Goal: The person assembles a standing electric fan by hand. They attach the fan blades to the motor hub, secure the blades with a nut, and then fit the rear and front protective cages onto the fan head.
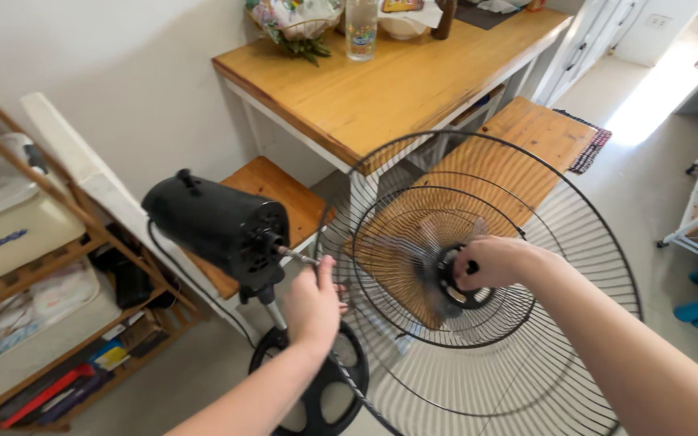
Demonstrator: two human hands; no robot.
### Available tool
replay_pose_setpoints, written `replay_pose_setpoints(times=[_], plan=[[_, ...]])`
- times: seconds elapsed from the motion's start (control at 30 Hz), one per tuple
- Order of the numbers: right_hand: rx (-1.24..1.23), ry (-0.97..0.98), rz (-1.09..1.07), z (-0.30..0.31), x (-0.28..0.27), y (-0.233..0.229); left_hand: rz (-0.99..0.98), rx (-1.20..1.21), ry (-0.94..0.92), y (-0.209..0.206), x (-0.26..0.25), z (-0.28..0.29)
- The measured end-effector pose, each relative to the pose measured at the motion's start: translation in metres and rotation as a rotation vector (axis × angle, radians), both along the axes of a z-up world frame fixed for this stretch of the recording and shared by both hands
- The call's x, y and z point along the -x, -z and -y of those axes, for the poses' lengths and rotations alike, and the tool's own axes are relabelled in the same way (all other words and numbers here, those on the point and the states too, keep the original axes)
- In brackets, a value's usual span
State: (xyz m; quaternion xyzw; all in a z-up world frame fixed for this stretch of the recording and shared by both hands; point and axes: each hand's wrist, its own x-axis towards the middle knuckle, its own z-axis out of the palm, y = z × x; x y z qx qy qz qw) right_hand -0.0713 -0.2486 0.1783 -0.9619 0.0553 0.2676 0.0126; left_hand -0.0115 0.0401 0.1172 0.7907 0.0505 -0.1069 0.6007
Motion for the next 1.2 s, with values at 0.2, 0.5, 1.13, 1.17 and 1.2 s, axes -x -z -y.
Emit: replay_pose_setpoints(times=[0.2, 0.5, 1.13, 1.17, 1.2], plan=[[-0.08, 0.022, -0.222, 0.022, 0.017, -0.002, -0.103, -0.007, 0.077, -0.031, 0.038, 0.006], [-0.239, 0.086, -0.311, 0.009, 0.033, -0.078, 0.238, -0.139, 0.165, -0.107, 0.028, -0.023], [-0.213, -0.073, 0.565, -0.084, -0.009, -0.053, 0.636, -0.566, 0.173, -0.197, -0.065, -0.112], [-0.294, 0.03, 0.513, -0.086, -0.013, -0.044, 0.563, -0.561, 0.167, -0.194, -0.064, -0.117], [-0.375, 0.132, 0.459, -0.088, -0.014, -0.038, 0.49, -0.556, 0.16, -0.192, -0.062, -0.12]])
